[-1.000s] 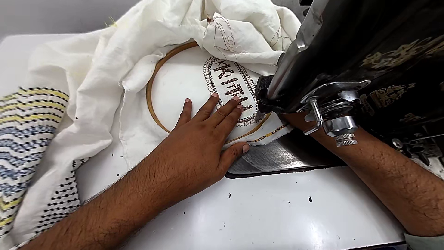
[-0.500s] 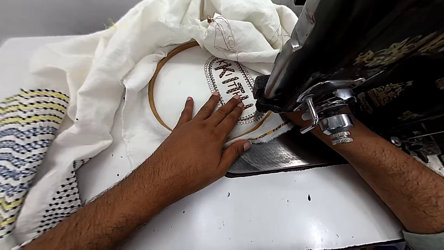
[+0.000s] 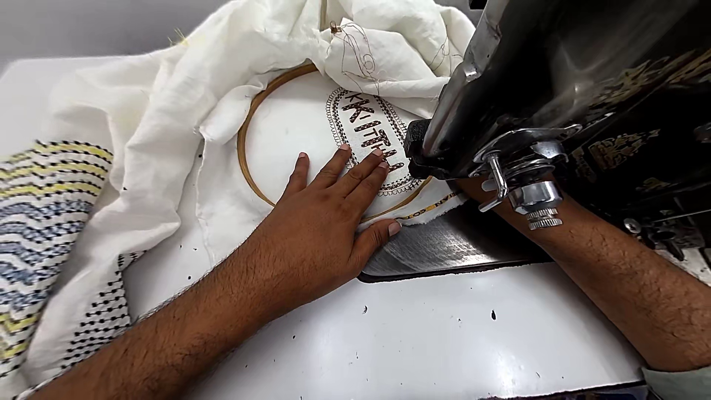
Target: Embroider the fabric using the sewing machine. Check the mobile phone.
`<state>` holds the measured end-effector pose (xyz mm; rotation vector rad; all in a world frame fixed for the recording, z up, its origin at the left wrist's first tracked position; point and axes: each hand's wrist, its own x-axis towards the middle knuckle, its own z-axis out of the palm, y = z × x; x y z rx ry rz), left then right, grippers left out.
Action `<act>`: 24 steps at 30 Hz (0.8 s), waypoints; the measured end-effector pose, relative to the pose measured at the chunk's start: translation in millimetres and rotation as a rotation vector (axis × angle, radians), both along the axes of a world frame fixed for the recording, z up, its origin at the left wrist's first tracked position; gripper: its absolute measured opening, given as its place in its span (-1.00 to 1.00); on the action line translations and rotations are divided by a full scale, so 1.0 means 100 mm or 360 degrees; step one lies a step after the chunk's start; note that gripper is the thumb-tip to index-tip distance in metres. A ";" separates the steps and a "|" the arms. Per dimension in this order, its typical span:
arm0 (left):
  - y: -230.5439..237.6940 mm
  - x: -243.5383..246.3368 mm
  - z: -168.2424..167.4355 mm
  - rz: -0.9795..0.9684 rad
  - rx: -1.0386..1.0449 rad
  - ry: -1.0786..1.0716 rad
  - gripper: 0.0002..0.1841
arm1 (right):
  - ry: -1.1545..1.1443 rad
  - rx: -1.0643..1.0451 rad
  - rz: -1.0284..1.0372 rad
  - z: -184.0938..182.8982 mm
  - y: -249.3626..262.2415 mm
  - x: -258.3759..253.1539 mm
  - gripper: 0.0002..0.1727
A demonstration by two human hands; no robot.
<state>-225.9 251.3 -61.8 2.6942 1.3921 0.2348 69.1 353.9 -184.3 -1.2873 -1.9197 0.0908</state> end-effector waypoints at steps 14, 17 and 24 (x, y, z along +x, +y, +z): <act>-0.01 0.00 0.01 -0.0010 -0.0008 0.0000 -0.21 | -0.0149 0.0028 -0.0063 -0.02 0.04 -0.01 -0.54; -0.02 0.00 0.00 -0.0011 -0.0002 -0.0013 -0.22 | -0.0049 -0.0015 -0.0019 -0.01 0.01 0.01 -0.55; -0.02 0.01 0.00 -0.0012 -0.0006 -0.0007 -0.22 | -0.0054 -0.0084 -0.0011 -0.03 0.01 0.04 -0.56</act>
